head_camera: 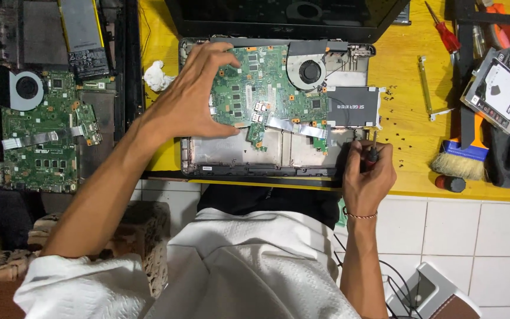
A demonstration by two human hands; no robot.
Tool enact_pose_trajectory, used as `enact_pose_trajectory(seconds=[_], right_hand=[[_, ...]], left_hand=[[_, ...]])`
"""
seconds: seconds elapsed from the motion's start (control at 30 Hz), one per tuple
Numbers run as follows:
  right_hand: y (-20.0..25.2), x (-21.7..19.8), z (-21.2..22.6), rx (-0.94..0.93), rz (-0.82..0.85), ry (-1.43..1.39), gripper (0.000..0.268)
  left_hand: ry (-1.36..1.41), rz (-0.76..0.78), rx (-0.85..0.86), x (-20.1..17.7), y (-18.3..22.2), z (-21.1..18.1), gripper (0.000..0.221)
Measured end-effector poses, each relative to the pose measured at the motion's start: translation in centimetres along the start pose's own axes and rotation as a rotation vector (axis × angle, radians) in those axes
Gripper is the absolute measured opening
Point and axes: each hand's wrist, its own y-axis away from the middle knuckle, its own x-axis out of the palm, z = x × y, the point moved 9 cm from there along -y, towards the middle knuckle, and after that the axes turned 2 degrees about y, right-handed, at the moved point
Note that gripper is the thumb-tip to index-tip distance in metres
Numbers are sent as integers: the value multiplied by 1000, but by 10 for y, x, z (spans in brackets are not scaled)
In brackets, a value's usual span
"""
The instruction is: Installing a motherboard and cooling fan into a laptop chassis using a screwdriver
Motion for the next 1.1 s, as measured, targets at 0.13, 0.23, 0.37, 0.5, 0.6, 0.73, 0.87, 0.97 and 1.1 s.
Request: enact_pose_trajectory(seconds=[0.13, 0.23, 0.37, 0.5, 0.6, 0.73, 0.87, 0.97, 1.1], right_hand=[[0, 1, 0, 11, 1, -29, 19], [1, 1, 0, 11, 6, -24, 22], [2, 2, 0, 15, 6, -28, 20], [1, 1, 1, 32, 0, -27, 22], [2, 1, -9, 10, -45, -14, 22], [3, -1, -8, -27, -84, -1, 24], [2, -1, -5, -31, -91, 11, 24], [4, 0, -9, -28, -97, -1, 25], [3, -1, -5, -30, -87, 1, 24]], left_hand=[[-24, 11, -8, 0, 1, 1, 97], [-58, 26, 20, 2, 3, 2, 104], [-93, 60, -21, 8, 8, 3, 115], [-159, -46, 1, 7, 21, -12, 108], [-230, -198, 100, 17, 39, -26, 55], [-186, -133, 69, 55, 60, -35, 11], [-153, -120, 68, 60, 60, -39, 11], [-156, -143, 73, 59, 61, -42, 10], [-166, -167, 76, 56, 60, -47, 14]])
